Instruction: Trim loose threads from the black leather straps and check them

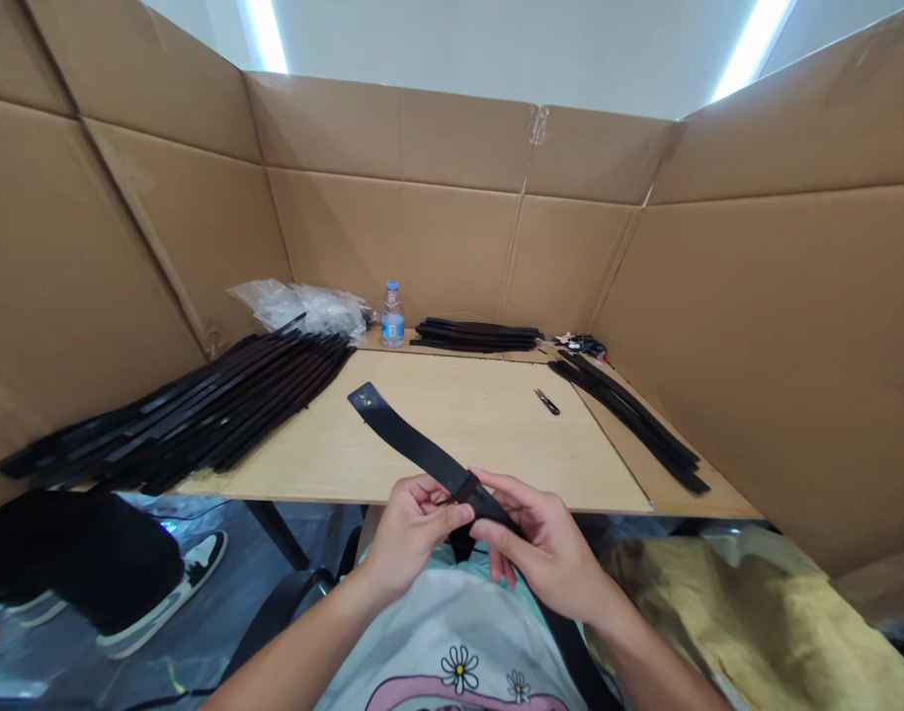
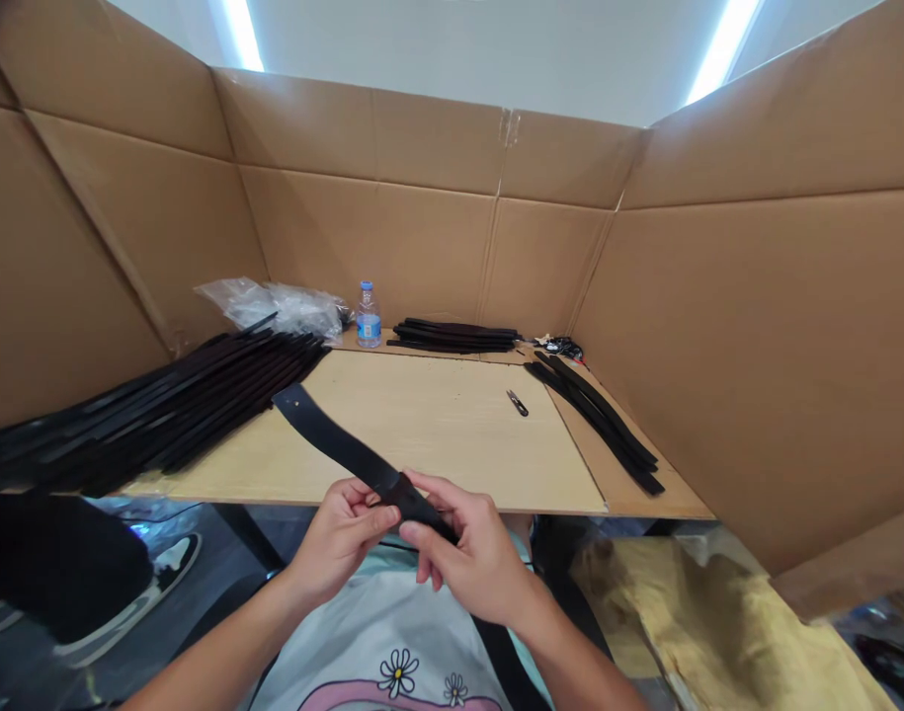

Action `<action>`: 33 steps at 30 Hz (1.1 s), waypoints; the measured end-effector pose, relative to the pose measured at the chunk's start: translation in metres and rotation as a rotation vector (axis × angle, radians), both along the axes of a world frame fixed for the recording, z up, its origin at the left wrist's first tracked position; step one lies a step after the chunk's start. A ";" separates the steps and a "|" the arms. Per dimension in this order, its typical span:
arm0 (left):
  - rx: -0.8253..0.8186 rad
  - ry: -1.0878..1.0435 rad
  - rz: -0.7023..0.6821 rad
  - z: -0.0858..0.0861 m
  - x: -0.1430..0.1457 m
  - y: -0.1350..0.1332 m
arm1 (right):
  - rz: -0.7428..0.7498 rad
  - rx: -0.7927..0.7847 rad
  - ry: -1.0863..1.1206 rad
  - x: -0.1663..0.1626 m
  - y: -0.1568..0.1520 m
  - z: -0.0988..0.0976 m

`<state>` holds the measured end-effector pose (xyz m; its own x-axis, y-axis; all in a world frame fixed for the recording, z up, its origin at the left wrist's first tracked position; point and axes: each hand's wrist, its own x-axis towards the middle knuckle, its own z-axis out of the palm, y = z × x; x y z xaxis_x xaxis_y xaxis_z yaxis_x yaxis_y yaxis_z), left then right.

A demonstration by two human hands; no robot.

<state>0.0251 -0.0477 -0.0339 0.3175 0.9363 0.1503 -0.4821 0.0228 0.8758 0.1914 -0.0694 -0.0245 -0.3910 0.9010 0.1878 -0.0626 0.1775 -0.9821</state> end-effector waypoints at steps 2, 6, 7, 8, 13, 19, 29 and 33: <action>0.006 -0.016 -0.079 -0.002 0.000 0.000 | 0.107 -0.123 0.082 0.001 0.004 0.000; 0.028 -0.028 -0.258 -0.003 0.000 0.000 | 0.237 -0.324 0.247 -0.002 0.010 -0.003; 0.030 -0.019 -0.269 -0.003 0.000 0.000 | 0.222 -0.344 0.292 -0.003 0.011 -0.005; 0.030 -0.009 -0.271 -0.003 0.000 -0.001 | 0.200 -0.354 0.334 -0.004 0.011 -0.005; 0.013 0.025 -0.232 -0.003 0.001 -0.002 | 0.217 -0.455 0.422 -0.008 0.007 -0.002; 0.028 0.091 -0.074 -0.001 0.002 -0.006 | 0.275 -0.515 0.373 -0.007 0.001 0.006; 0.136 -0.026 -0.268 -0.005 0.000 -0.005 | 0.157 -0.132 0.210 -0.006 -0.009 0.005; 0.104 -0.062 -0.135 -0.008 -0.003 0.000 | 0.068 0.142 -0.014 -0.003 -0.016 0.007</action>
<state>0.0224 -0.0481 -0.0419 0.4264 0.8641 0.2672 -0.5336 0.0018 0.8457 0.1884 -0.0855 -0.0173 -0.4540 0.8371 0.3053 -0.0657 0.3102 -0.9484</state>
